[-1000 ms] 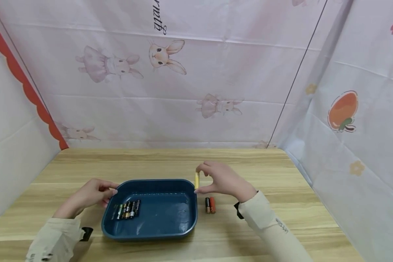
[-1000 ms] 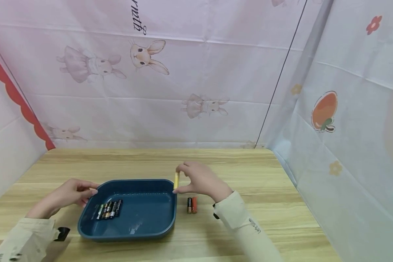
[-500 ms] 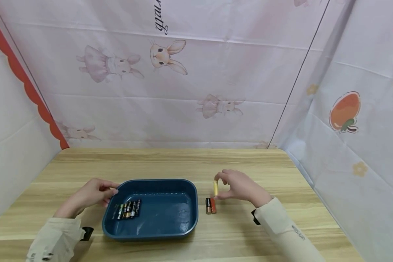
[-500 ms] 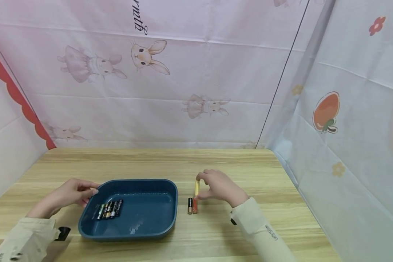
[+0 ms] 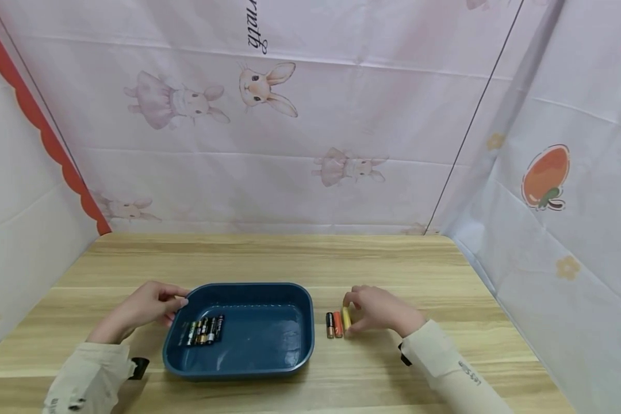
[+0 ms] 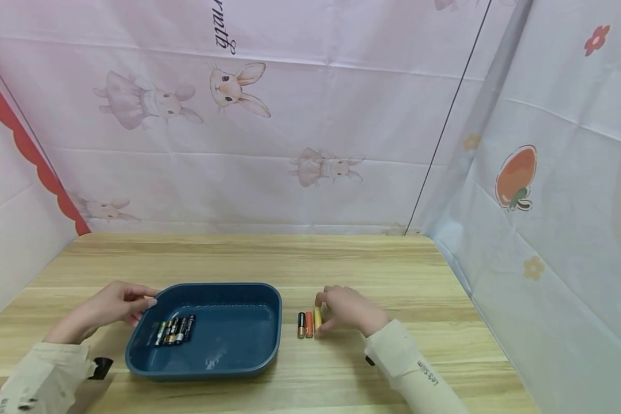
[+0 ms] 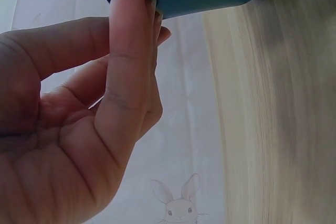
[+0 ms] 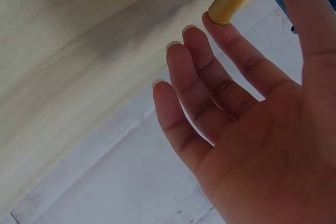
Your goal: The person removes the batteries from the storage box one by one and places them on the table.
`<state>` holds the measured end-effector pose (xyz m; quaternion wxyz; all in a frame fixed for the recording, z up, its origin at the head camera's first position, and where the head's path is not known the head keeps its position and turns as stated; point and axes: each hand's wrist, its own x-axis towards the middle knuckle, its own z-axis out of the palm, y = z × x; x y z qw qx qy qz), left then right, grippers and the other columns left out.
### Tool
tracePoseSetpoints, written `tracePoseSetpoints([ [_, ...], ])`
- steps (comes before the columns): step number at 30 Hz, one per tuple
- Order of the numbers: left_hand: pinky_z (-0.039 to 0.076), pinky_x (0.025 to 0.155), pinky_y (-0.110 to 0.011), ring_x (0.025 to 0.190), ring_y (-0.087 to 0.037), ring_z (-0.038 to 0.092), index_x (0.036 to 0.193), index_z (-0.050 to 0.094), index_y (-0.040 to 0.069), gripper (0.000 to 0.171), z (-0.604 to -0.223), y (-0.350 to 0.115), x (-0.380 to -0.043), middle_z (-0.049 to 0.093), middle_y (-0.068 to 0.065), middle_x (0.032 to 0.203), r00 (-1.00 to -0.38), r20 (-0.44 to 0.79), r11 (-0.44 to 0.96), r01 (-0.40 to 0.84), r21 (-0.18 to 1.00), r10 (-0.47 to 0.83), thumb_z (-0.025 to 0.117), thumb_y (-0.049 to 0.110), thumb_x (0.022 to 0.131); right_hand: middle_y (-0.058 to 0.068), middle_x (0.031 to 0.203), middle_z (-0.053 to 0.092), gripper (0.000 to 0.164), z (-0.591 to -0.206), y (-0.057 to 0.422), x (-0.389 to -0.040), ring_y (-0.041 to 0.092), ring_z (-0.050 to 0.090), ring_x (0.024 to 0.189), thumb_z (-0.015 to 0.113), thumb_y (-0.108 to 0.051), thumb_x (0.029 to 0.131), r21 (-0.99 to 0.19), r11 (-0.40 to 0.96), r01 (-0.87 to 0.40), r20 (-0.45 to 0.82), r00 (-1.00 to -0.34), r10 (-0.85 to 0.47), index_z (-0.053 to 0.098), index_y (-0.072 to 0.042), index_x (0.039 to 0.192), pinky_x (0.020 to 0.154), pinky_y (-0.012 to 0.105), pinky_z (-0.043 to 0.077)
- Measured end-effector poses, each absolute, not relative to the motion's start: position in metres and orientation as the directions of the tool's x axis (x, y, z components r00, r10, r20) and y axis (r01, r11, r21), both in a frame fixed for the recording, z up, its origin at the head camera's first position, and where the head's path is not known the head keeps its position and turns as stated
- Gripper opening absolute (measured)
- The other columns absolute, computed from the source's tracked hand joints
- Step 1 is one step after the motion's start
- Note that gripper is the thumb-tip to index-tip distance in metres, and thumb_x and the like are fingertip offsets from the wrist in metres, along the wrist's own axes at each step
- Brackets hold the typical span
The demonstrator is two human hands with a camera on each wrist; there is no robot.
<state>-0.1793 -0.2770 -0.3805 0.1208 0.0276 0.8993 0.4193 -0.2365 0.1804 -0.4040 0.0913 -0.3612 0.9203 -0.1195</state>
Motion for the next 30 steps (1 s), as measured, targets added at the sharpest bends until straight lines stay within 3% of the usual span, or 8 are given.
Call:
tracePoseSetpoints([
  [19,0.057,0.058,-0.037,0.063,-0.02,0.06,0.123,0.058,-0.012,0.033,-0.381,-0.2806,-0.1846,0.059,-0.007,0.072,-0.967,-0.194,0.645,-0.042,0.763,0.166,0.058,0.005,0.095,-0.003,0.087,0.057,0.048,-0.4111,0.1745,-0.2379,0.01,0.045,0.075,0.086,-0.037,0.07,-0.285,0.688,-0.667,-0.068,-0.702,-0.709,0.068,-0.007,0.103,0.069,0.027,0.044],
  [30,0.057,0.058,-0.037,0.064,-0.021,0.061,0.124,0.056,-0.014,0.033,-0.3843,-0.281,-0.1844,0.06,-0.007,0.074,-0.967,-0.196,0.631,-0.049,0.774,0.165,0.056,0.005,0.096,0.001,0.093,0.062,0.049,-0.4117,0.1734,-0.2374,0.015,0.054,0.081,0.085,-0.036,0.071,-0.31,0.683,-0.662,-0.072,-0.699,-0.711,0.069,-0.006,0.105,0.076,0.031,0.049],
])
